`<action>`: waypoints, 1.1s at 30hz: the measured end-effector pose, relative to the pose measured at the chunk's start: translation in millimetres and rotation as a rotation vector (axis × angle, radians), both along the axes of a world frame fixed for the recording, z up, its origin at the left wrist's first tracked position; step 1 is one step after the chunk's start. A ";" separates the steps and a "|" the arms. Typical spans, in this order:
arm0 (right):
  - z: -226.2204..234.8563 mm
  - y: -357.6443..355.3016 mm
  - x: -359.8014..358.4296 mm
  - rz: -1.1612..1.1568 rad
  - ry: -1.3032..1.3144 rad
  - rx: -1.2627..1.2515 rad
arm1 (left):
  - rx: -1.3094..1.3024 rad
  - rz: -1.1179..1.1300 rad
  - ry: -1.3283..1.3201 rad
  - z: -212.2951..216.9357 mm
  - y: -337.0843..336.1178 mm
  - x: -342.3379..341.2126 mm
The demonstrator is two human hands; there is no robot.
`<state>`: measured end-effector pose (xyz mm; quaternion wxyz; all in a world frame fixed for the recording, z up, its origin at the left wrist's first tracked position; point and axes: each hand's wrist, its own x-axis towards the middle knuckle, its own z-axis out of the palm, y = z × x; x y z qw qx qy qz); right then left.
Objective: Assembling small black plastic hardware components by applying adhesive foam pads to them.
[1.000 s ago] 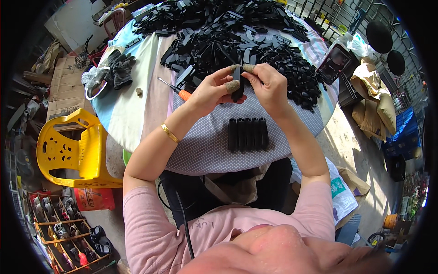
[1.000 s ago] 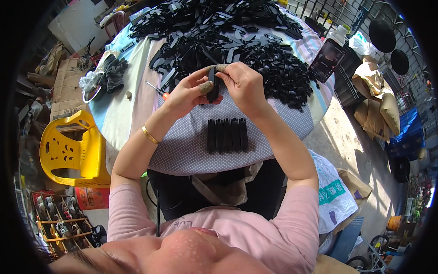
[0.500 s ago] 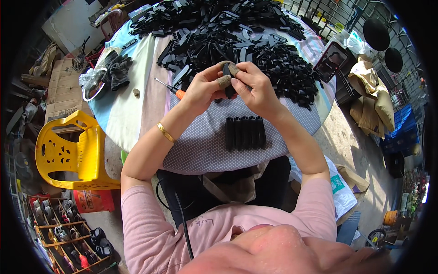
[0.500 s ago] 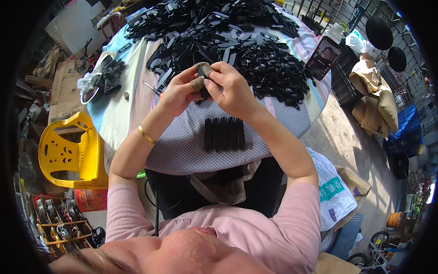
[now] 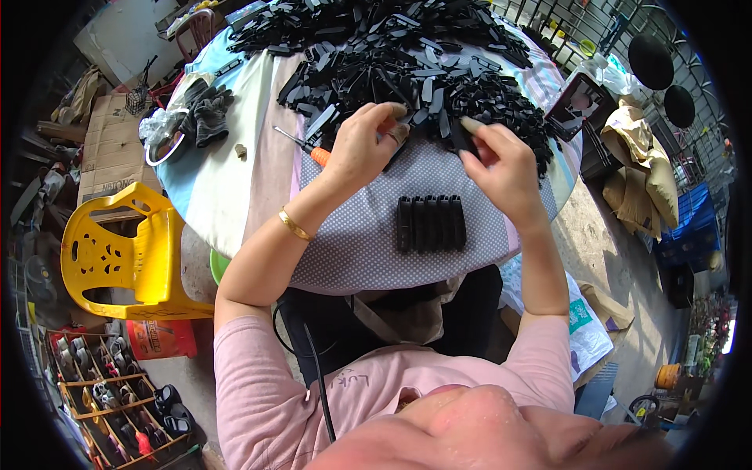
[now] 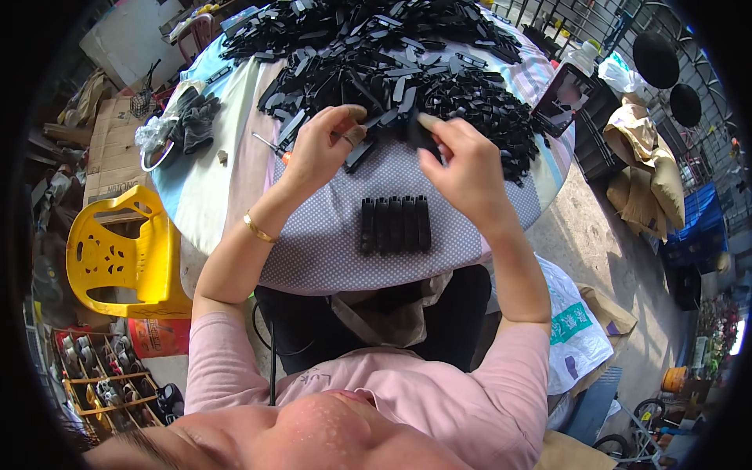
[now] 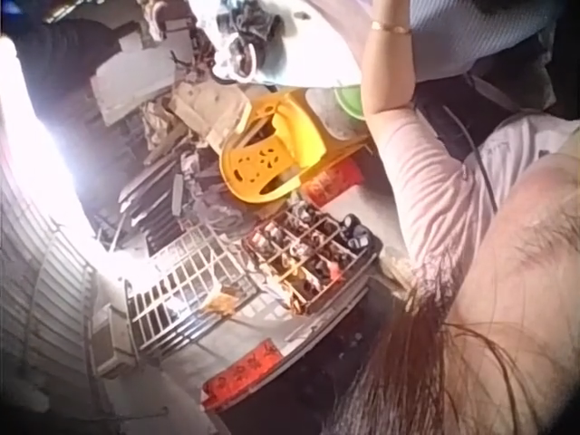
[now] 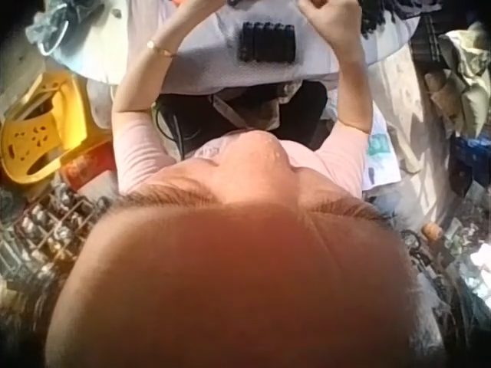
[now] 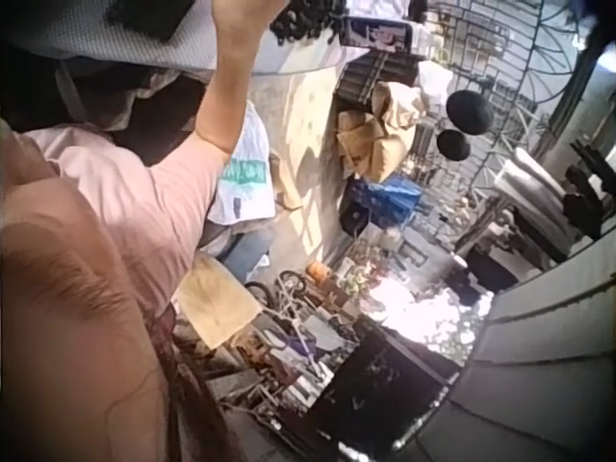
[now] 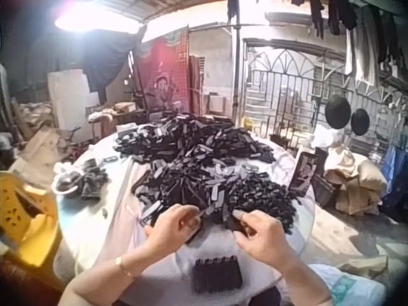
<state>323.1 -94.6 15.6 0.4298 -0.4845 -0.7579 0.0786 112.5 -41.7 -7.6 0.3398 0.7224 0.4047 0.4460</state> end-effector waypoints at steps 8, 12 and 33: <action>-23.9 -45.6 28.1 -0.018 -0.253 -0.289 | 0.420 0.236 0.915 -23.9 -8.8 5.8; -27.4 -52.5 23.3 0.057 -0.219 -0.330 | 0.520 0.308 1.026 -33.2 -4.6 9.5; -44.0 33.7 33.0 -0.259 -0.359 -0.056 | -0.806 -0.357 -0.641 -8.8 6.5 1.2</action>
